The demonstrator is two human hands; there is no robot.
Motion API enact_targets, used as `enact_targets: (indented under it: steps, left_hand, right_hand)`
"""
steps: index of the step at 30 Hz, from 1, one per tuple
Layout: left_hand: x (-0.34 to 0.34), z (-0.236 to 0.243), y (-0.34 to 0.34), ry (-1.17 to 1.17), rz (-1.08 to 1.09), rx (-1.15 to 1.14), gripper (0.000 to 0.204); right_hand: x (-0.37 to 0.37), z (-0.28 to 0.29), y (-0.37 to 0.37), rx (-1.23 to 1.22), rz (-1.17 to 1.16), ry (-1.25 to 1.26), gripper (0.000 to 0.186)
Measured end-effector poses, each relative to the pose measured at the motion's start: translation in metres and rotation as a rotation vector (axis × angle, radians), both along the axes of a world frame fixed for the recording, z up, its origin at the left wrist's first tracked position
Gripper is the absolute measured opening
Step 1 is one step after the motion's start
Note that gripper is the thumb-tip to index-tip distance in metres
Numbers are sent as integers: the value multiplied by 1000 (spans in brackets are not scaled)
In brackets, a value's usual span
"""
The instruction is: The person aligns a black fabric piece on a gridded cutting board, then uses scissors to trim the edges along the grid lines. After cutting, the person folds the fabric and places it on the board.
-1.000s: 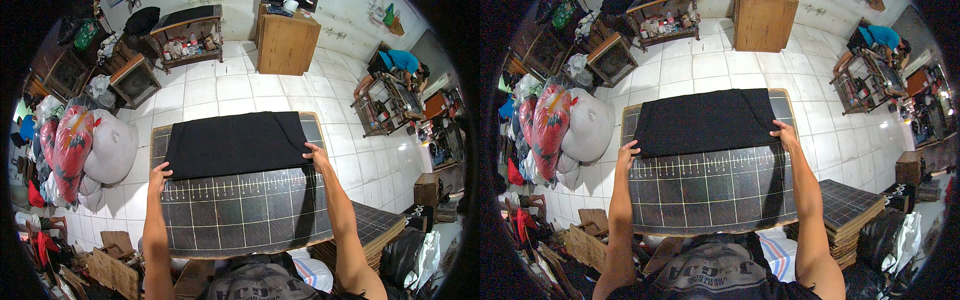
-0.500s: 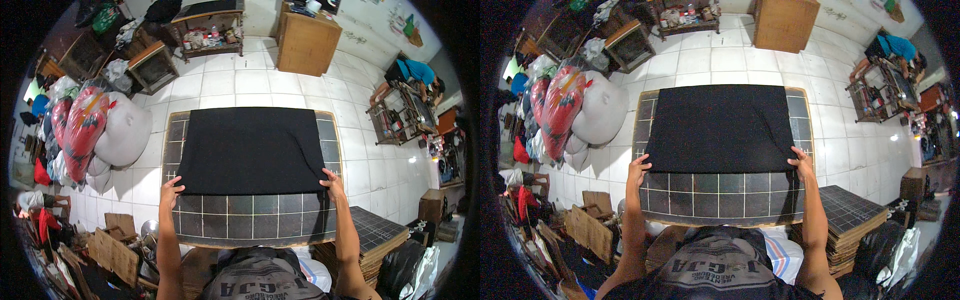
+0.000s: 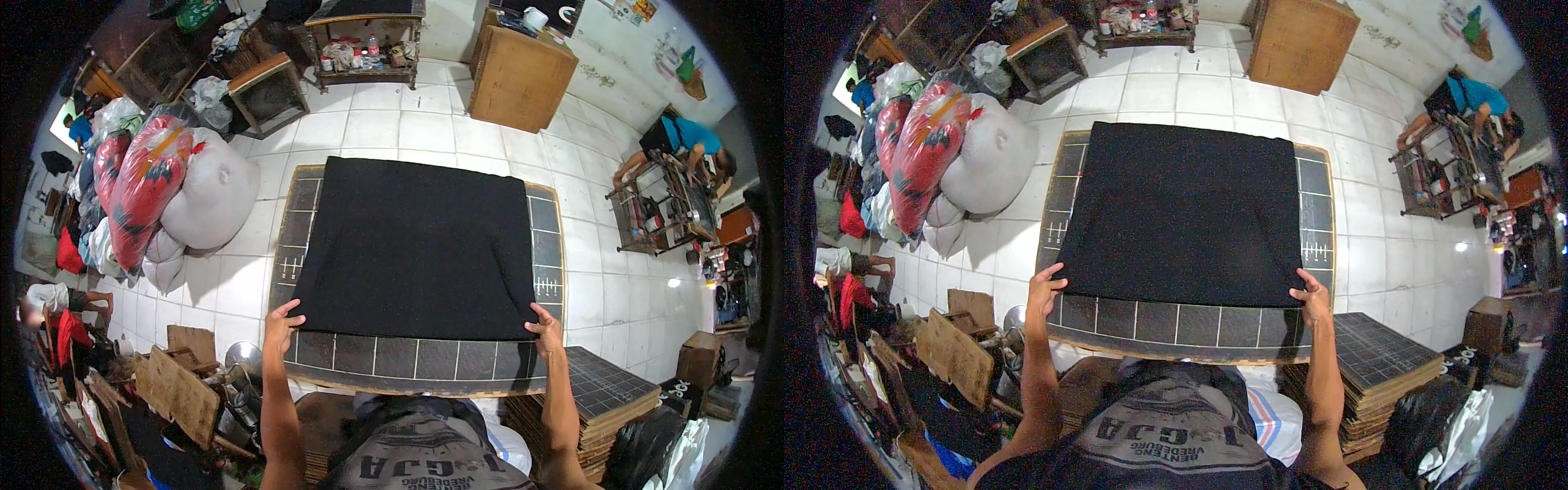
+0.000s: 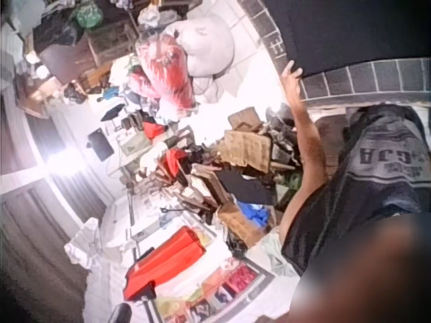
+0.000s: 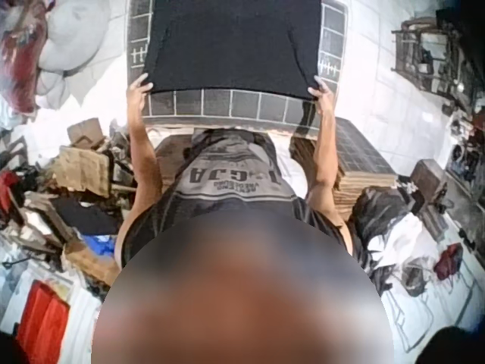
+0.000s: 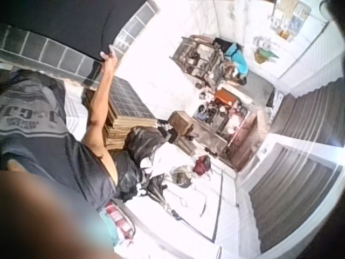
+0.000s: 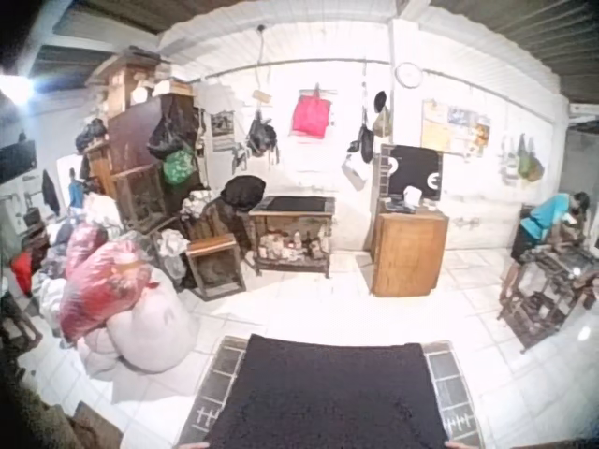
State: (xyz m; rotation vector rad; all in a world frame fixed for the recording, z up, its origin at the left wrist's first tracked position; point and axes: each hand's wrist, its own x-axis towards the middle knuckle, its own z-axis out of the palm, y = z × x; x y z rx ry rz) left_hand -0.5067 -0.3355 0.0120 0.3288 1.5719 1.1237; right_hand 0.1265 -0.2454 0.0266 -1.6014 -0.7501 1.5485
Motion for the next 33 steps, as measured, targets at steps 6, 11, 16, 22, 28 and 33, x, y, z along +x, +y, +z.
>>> enact_targets:
  steps: [6,11,16,22,28,33]
  left_hand:
    - [-3,-5,-19,22,-11,17,60]
    - [-4,-4,-25,-8,17,15,60]
    - [-5,-1,-31,-5,-14,19,59]
    - [-4,-1,-40,-4,-16,-31,59]
    - [-3,0,-48,-30,-14,-30,59]
    - [-3,-4,-55,7,6,-69,62]
  right_hand:
    - [-1,8,-19,-40,-6,8,73]
    - [-4,10,-27,-23,-25,5,74]
    - [-6,16,-37,-75,-50,1,74]
    - [1,7,-50,-63,-30,-39,74]
    - [15,-13,-60,-60,-9,31,77]
    - [22,-17,-67,-42,15,-6,76]
